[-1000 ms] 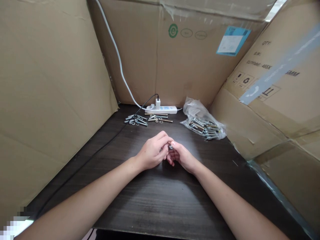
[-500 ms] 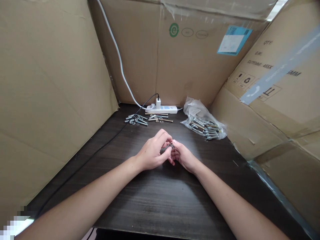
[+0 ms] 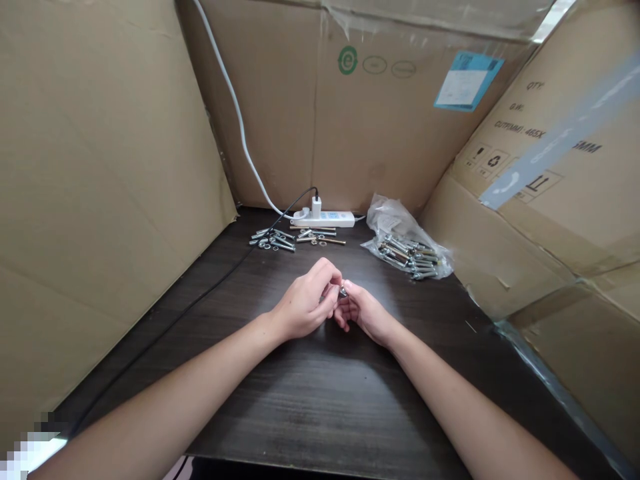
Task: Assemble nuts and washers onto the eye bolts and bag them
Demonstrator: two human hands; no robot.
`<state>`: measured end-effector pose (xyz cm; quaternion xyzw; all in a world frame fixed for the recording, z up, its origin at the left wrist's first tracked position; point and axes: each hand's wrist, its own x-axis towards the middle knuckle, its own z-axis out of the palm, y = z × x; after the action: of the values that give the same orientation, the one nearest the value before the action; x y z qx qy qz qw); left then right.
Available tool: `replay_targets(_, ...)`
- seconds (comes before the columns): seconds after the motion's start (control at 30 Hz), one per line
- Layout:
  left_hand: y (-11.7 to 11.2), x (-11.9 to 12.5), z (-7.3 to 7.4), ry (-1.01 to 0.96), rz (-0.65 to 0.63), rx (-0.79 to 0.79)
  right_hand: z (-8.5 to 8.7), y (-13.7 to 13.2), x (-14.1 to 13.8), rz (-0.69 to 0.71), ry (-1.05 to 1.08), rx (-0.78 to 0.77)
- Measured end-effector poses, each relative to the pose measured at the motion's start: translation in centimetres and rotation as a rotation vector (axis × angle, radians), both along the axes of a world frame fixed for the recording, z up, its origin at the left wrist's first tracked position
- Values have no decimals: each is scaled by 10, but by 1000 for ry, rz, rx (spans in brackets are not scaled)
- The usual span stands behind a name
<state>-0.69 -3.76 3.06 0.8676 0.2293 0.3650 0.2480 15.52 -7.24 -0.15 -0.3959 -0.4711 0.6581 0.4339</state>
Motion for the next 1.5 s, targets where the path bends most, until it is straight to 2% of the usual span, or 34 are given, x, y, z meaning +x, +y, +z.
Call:
replay_targets(0.53,-2,2,2,57,-36,31,2,-3,0,-12,-37,56)
replay_targets(0.77,-2,4,-1,12,8,18,-1,-1,1,-18,-2,28)
replay_targets(0.9,-2,3,0,-16,-15,-12,0,-1,0,-2,-3,29)
replay_targets(1.13,-1,5,0,-92,-112,-229,2,-1,0,30,-12,27)
replay_targets(1.23,-2,7,1,-137,-191,-465,3,-1,2,85,-54,-4)
replay_targets(1.3,-3,9,1,-165,-247,-643,3,-2,3,83,-66,-22)
replay_targets(1.37,-3,10,1,-197,-267,-750,3,-2,4,65,-64,-43)
replay_targets(1.5,-3,11,1,-204,-246,-736,3,-2,6,69,-79,-72)
